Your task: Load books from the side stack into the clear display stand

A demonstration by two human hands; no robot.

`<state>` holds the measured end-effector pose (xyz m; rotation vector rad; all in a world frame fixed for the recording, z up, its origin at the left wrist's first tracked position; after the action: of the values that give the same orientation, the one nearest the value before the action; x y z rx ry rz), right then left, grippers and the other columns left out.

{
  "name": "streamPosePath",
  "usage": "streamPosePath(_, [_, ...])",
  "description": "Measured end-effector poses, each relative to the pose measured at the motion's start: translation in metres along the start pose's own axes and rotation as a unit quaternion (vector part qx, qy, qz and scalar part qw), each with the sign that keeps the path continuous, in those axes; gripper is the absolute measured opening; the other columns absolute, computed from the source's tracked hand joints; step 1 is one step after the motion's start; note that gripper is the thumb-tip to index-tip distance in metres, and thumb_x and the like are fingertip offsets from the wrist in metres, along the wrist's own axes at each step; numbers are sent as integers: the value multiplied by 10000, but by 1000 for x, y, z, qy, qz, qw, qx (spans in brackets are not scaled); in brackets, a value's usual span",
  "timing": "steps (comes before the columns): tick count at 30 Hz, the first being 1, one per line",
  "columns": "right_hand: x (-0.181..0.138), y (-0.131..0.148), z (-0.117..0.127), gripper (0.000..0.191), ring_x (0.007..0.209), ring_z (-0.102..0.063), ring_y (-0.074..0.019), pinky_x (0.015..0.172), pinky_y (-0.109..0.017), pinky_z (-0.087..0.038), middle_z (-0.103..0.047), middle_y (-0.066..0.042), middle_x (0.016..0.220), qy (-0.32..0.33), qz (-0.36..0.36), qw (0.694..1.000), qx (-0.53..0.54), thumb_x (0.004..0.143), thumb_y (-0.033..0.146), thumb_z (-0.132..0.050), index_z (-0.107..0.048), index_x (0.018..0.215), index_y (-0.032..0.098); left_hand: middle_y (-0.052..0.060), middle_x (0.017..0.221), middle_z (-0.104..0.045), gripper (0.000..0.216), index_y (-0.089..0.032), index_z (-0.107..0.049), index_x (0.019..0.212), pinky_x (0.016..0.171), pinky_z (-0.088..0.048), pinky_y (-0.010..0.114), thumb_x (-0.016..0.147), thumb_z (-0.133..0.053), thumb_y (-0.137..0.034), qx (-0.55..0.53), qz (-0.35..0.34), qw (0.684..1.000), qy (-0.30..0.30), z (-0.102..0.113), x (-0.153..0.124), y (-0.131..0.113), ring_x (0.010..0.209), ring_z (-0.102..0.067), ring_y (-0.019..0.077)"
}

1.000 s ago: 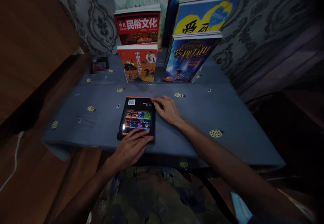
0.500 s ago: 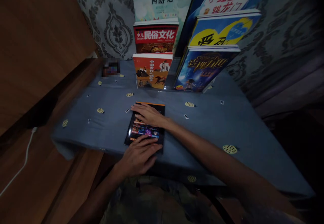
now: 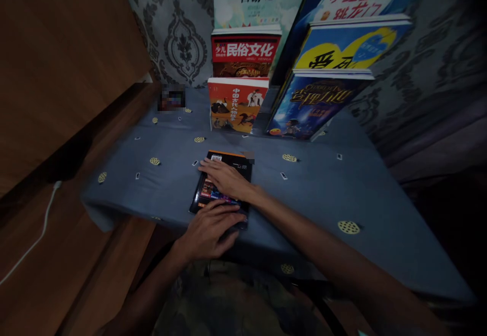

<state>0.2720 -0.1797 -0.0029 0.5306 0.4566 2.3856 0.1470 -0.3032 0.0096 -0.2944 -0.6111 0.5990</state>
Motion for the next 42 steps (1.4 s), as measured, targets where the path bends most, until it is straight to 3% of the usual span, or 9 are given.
streamPosePath(4, [-11, 9, 2, 409, 1473, -389, -200, 1219, -481, -334, -539, -105, 1507, 19, 18, 999, 34, 999, 122, -431, -601, 1365, 188, 91, 1157, -759, 274, -174, -656, 1196, 1067, -494, 400, 950, -538, -206, -91, 1, 995, -33, 10, -1, -7, 1125, -704, 216])
streamPosePath(7, [-17, 16, 2, 387, 1474, -390, -221, 1217, -509, -324, -531, -103, 1515, 32, 32, 998, 49, 992, 137, -487, -606, 1355, 197, 55, 1044, -789, 233, -188, -696, 1122, 884, -569, 284, 980, -511, -198, -188, 79, 976, -79, 35, 5, -9, 951, -751, 171])
streamPosePath(10, [-22, 28, 0, 360, 1442, -440, -229, 1190, -489, -371, -577, -96, 1474, 14, 35, 997, 63, 992, 143, -509, -628, 1325, 210, 53, 1023, -782, 246, -189, -713, 1103, 842, -567, 285, 998, -497, -243, -132, 135, 974, -127, 63, 20, 5, 911, -742, 176])
streamPosePath(12, [-25, 38, -1, 364, 1415, -474, -223, 1163, -462, -413, -609, -93, 1436, 4, 43, 997, 62, 996, 115, -480, -641, 1308, 212, 59, 1108, -762, 259, -193, -690, 1153, 895, -559, 321, 990, -505, -274, -66, 143, 983, -94, 73, 33, 25, 998, -724, 200])
streamPosePath(17, [-43, 60, -5, 420, 1441, -437, -226, 1224, -459, -328, -601, -101, 1446, 34, 108, 993, 25, 956, 70, -520, -610, 1352, 176, 78, 1191, -736, 309, -198, -636, 1233, 990, -536, 412, 970, -500, -285, 45, 160, 986, 32, 56, 49, 79, 1106, -695, 245])
streamPosePath(21, [-66, 68, -5, 490, 1491, -352, -211, 1243, -445, -296, -543, -122, 1502, 60, 109, 992, 27, 938, 42, -498, -546, 1416, 139, 100, 1329, -676, 325, -190, -603, 1269, 1068, -500, 426, 973, -486, -256, 59, 146, 987, 24, 35, 41, 99, 1252, -628, 232])
streamPosePath(26, [-91, 66, -4, 563, 1499, -330, -180, 1230, -442, -327, -477, -95, 1559, 52, 89, 992, 73, 935, 13, -419, -497, 1465, 187, 117, 1407, -625, 331, -177, -587, 1286, 1137, -437, 476, 981, -460, -197, 97, 135, 986, 13, 25, 32, 96, 1341, -566, 231])
streamPosePath(33, [-104, 29, 24, 430, 1390, -510, -191, 1198, -417, -393, -592, -80, 1461, -8, 8, 988, 156, 1031, 219, -404, -560, 1429, 254, 146, 1453, -580, 355, -160, -572, 1319, 1164, -408, 475, 994, -429, -167, 155, 140, 977, 31, 22, 32, 88, 1390, -517, 237])
streamPosePath(42, [-76, -66, 43, 453, 1423, -469, -227, 1187, -553, -373, -577, -80, 1476, -103, -95, 986, 93, 983, 152, -416, -572, 1397, 250, 138, 1465, -571, 348, -153, -553, 1329, 1162, -395, 474, 1010, -417, -182, 159, 135, 977, 39, 22, 32, 89, 1404, -497, 220])
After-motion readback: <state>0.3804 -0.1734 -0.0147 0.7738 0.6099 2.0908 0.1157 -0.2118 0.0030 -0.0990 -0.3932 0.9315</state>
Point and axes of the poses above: each hand's wrist, its own x-axis towards the middle knuckle, its own z-axis out of the back of the hand, y = z × x, the point moved 1 cm from there along x, towards the middle knuckle
